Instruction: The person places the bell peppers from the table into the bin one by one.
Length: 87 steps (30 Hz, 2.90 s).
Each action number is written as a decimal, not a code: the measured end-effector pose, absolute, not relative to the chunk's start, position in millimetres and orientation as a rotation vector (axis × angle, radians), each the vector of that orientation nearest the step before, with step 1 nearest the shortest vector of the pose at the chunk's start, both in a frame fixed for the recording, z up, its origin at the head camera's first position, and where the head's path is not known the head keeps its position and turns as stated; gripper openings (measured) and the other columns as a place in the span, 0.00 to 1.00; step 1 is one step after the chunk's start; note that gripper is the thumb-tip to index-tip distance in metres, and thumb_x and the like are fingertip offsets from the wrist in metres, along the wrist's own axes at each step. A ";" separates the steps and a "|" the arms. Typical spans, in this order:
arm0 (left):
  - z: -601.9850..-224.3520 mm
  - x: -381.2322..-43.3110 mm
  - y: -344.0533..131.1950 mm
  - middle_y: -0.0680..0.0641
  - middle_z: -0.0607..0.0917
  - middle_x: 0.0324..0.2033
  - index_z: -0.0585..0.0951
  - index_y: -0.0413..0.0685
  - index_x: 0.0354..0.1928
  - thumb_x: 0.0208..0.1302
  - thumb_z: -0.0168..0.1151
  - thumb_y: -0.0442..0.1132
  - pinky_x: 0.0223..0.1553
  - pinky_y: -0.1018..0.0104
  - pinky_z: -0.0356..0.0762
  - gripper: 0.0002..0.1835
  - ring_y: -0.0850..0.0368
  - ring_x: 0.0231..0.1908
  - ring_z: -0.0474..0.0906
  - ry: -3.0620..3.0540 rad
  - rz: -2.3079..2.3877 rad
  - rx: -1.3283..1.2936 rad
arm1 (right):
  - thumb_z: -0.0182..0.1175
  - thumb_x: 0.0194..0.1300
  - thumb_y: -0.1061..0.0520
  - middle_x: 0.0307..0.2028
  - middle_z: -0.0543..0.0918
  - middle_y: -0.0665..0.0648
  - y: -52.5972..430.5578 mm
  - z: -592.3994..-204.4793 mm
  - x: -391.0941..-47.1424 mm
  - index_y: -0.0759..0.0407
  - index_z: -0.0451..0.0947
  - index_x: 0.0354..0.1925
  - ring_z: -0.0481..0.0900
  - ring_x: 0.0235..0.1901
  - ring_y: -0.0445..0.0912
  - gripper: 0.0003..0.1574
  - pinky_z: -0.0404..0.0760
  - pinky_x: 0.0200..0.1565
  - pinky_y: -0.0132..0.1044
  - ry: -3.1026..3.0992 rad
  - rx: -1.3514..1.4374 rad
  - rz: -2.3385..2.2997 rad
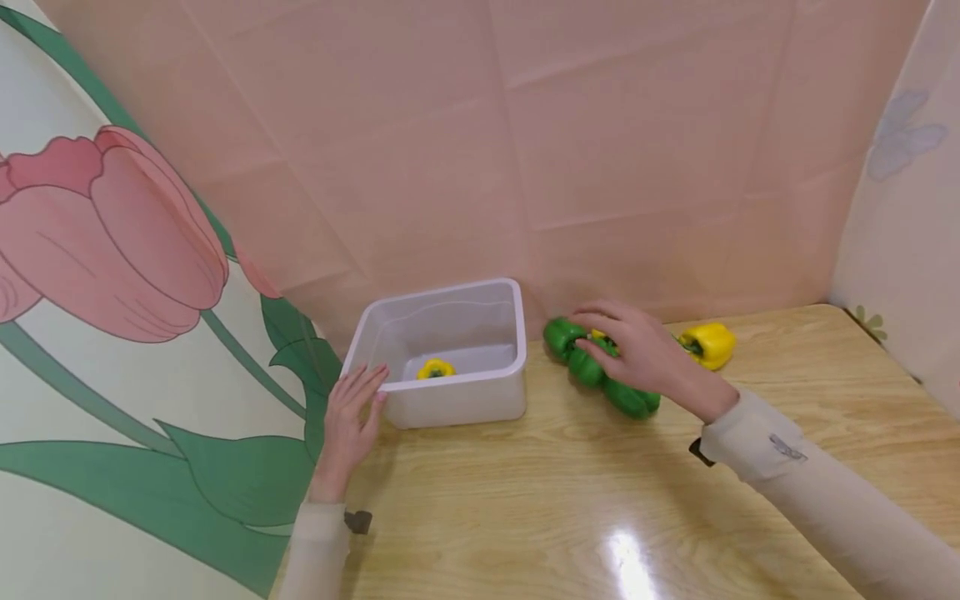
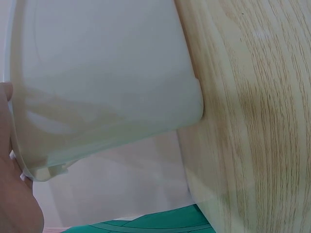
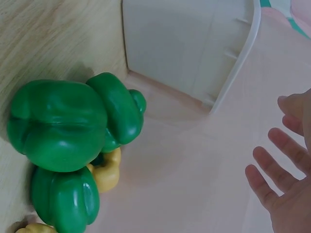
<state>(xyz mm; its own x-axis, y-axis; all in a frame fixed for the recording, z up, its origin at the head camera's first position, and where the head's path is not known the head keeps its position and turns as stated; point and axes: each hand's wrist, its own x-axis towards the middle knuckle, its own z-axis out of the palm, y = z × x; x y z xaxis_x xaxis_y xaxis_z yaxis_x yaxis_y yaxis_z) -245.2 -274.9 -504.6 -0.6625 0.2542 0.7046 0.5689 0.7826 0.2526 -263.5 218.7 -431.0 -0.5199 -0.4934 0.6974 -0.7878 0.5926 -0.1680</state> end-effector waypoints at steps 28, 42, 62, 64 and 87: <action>-505.2 -242.7 -275.1 0.42 0.85 0.66 0.83 0.47 0.68 0.77 0.62 0.38 0.74 0.32 0.62 0.20 0.38 0.72 0.74 -2.272 -0.619 -0.621 | 0.78 0.61 0.61 0.56 0.88 0.61 233.7 -452.3 -261.2 0.62 0.86 0.57 0.86 0.53 0.56 0.26 0.83 0.51 0.49 -2.205 0.996 0.647; -504.4 -244.9 -275.0 0.43 0.84 0.67 0.83 0.49 0.69 0.77 0.63 0.38 0.75 0.32 0.61 0.21 0.38 0.73 0.73 -2.290 -0.627 -0.628 | 0.78 0.61 0.59 0.56 0.87 0.61 243.0 -464.7 -259.6 0.64 0.87 0.56 0.86 0.54 0.56 0.24 0.83 0.52 0.50 -2.240 0.951 0.622; -505.1 -244.1 -276.6 0.45 0.84 0.67 0.84 0.49 0.68 0.76 0.65 0.38 0.75 0.32 0.61 0.21 0.38 0.72 0.74 -2.297 -0.631 -0.624 | 0.81 0.56 0.61 0.55 0.88 0.59 244.0 -483.3 -253.2 0.62 0.86 0.57 0.87 0.51 0.55 0.30 0.86 0.48 0.52 -2.302 0.874 0.625; -504.7 -243.5 -276.4 0.45 0.84 0.67 0.84 0.48 0.68 0.76 0.64 0.38 0.75 0.32 0.61 0.21 0.39 0.73 0.74 -2.296 -0.633 -0.629 | 0.81 0.56 0.62 0.56 0.87 0.59 245.0 -485.5 -252.0 0.61 0.86 0.58 0.86 0.52 0.55 0.30 0.86 0.48 0.52 -2.311 0.863 0.628; -506.4 -245.7 -276.2 0.40 0.85 0.66 0.84 0.45 0.67 0.77 0.63 0.37 0.75 0.31 0.61 0.20 0.32 0.70 0.74 -2.281 -0.653 -0.645 | 0.82 0.56 0.58 0.56 0.87 0.63 257.5 -515.8 -247.4 0.64 0.88 0.55 0.86 0.53 0.60 0.29 0.86 0.48 0.59 -2.395 0.729 0.668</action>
<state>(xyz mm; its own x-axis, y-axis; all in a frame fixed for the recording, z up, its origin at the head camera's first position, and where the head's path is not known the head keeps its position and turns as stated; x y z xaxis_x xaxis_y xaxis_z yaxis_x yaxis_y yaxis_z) -245.7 -276.2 -506.4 -0.6537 0.2648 0.7089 0.5997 0.7527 0.2718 -247.4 257.5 -515.8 -0.7056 -0.3465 0.6181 -0.6164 0.7305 -0.2941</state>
